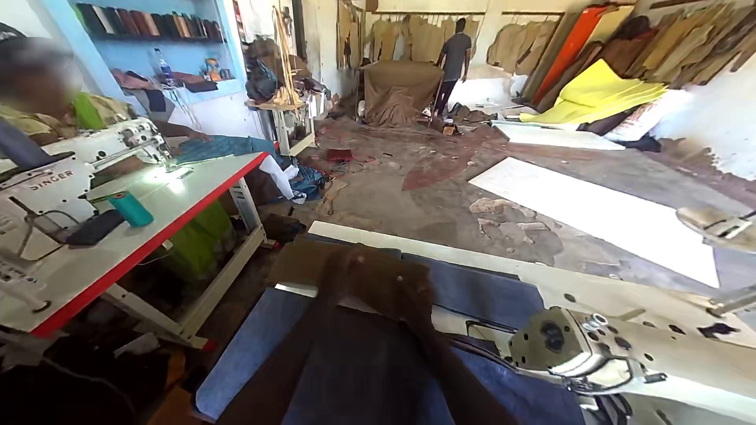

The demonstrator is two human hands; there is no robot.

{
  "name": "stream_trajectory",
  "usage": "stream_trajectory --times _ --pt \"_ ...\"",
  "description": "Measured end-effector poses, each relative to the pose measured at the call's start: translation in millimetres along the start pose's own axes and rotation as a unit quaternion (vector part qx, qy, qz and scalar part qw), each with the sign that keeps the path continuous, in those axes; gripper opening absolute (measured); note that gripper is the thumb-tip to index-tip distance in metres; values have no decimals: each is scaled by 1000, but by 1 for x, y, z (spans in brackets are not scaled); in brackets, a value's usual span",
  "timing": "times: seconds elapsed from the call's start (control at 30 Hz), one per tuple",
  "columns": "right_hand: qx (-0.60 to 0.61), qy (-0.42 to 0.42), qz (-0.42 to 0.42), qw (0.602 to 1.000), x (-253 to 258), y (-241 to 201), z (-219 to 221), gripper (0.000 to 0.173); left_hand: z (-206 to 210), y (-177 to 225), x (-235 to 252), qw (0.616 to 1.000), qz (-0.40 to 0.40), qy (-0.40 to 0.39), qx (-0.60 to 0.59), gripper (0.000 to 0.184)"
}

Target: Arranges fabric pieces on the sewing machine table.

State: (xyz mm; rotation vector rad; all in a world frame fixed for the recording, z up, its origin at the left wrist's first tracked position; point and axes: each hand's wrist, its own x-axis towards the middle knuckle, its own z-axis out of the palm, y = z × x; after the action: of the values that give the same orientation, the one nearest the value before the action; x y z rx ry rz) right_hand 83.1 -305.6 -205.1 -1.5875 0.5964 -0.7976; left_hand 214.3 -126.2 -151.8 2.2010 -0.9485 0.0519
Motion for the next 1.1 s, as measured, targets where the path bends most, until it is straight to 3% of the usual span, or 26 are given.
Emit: stream_trajectory --times 0.07,0.13,0.23,0.33,0.4,0.47,0.5,0.57,0.6,0.67,0.77,0.9,1.0,1.1 --pt "-53 4 56 997 10 -13 -7 41 -1 -42 -1 994 -56 -20 88 54" --pt "-49 29 88 995 25 -39 -24 38 -3 -67 -3 986 -65 -61 139 47" --pt "-26 128 90 987 54 -70 -66 37 -1 -72 -5 981 -65 -79 164 44" --pt "-114 288 -15 951 68 -93 -114 52 2 -68 -1 977 -78 -86 177 40" --pt "-219 322 -124 913 66 -104 -135 63 3 -68 1 974 -80 -88 192 42" --pt "-258 253 -219 906 55 -112 -124 59 2 -68 1 975 -80 -87 189 42" --pt "-271 187 -228 916 47 -111 -108 54 1 -69 0 975 -80 -89 189 43" --pt "-323 27 -220 920 37 -87 -75 48 0 -69 0 976 -79 -92 182 42" --pt "-345 -49 -202 915 35 -67 -64 53 0 -69 0 976 -76 -94 182 43" --pt "-421 -122 -158 885 36 -16 -59 62 2 -74 -1 977 -60 -88 185 46" --pt "-531 -21 -70 844 47 34 -100 72 5 -79 3 972 -65 -87 207 48" --pt "-531 55 67 843 61 22 -126 82 4 -79 1 970 -76 -98 207 47" --pt "-502 33 -49 863 44 16 -92 83 5 -81 2 974 -67 -82 201 49" --pt "-520 -49 -135 842 17 17 -67 78 6 -76 -1 978 -71 -87 178 49"
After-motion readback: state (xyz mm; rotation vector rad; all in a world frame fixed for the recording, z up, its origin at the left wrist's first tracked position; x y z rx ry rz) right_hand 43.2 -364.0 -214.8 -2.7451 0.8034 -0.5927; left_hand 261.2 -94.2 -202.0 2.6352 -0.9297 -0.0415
